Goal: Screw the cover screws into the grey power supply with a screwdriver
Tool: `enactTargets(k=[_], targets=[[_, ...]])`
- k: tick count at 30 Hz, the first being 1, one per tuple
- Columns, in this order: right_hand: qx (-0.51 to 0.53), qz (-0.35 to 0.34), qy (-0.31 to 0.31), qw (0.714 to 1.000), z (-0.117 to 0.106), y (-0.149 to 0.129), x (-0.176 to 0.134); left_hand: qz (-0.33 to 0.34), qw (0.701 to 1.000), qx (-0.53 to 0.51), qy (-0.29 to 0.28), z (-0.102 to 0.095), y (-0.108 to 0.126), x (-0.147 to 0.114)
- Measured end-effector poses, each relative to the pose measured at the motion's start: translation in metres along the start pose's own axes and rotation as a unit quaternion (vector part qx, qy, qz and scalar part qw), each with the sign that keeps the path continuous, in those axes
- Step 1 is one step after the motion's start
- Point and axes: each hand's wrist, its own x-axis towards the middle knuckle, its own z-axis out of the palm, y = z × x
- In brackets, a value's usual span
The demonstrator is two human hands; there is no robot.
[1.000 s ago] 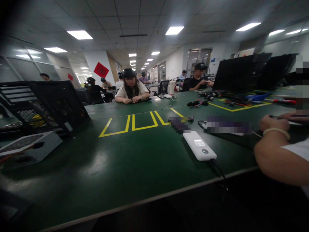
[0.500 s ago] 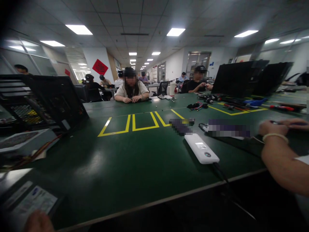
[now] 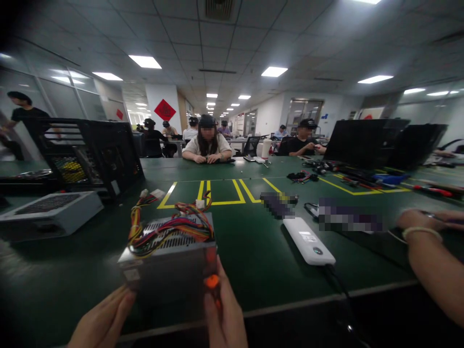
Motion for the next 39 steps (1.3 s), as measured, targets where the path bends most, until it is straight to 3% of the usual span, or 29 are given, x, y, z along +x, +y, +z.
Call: enactTargets(k=[4, 8, 16, 21, 29, 35, 39], targets=[[-0.001, 0.014, -0.027, 1.000, -0.023, -0.009, 0.031, -0.032, 0.992, -0.015, -0.125, 0.015, 0.021, 0.033], [-0.025, 0.002, -0.031, 0.999, -0.032, -0.016, 0.064, -0.049, 0.980, 0.045, -0.186, 0.018, 0.033, 0.068], [-0.132, -0.019, -0.025, 0.991, -0.025, -0.020, 0.106, -0.037, 0.956, 0.216, -0.196, 0.020, 0.036, 0.122], [-0.196, -0.017, -0.029, 0.980, -0.020, -0.024, 0.124, -0.065, 0.958, 0.207, -0.189, 0.022, 0.034, 0.140], [-0.268, 0.003, -0.023, 0.963, -0.006, -0.027, 0.152, -0.020, 0.933, 0.276, -0.232, 0.032, 0.017, 0.166], [-0.252, -0.005, -0.016, 0.968, -0.002, -0.019, 0.158, 0.024, 0.931, 0.287, -0.226, 0.035, 0.011, 0.170], [-0.238, -0.006, -0.009, 0.971, 0.002, -0.010, 0.175, 0.005, 0.936, 0.276, -0.220, 0.039, 0.009, 0.180]])
